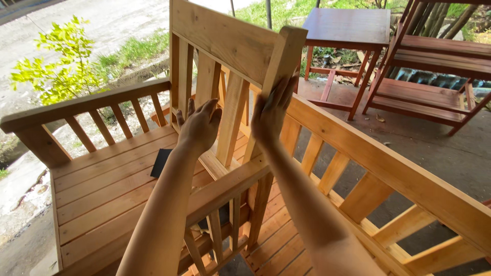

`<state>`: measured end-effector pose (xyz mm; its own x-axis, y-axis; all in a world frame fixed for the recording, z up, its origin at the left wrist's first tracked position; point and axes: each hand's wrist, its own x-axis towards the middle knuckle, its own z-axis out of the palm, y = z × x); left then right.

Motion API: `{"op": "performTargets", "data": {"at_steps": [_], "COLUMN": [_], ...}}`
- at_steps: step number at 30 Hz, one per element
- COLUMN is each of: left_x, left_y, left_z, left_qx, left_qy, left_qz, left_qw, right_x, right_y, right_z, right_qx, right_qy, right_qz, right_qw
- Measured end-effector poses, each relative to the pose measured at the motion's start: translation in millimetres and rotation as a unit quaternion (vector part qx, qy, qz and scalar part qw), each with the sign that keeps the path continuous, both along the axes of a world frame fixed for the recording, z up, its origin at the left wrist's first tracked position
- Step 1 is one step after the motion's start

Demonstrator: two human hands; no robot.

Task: The person sands a wooden chair frame with sandpaper, rubbing the armrests, rails and slats by hand. They reposition the chair and rotate it to reach different surfaces, continuing to sand the wood across the episode.

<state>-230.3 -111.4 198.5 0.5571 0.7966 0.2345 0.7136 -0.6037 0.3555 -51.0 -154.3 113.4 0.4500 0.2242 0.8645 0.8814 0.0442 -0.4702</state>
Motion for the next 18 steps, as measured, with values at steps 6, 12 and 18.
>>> {"op": "performTargets", "data": {"at_steps": [6, 12, 18], "left_x": [9, -6, -29], "left_y": [-25, -53, -79], "left_z": [-37, -72, -87], "left_qx": [-0.025, -0.118, -0.123], "left_qy": [0.043, 0.132, 0.224], "left_qz": [-0.034, -0.011, -0.006], "left_qw": [0.998, 0.984, 0.967], "right_x": [18, -47, -57], "right_y": [-75, -106, -92], "right_z": [-30, -50, -117], "right_qx": [-0.172, -0.492, -0.39], "right_qy": [0.084, -0.025, 0.162], "right_qz": [0.098, -0.007, 0.12], "right_qw": [0.977, 0.87, 0.898]}}
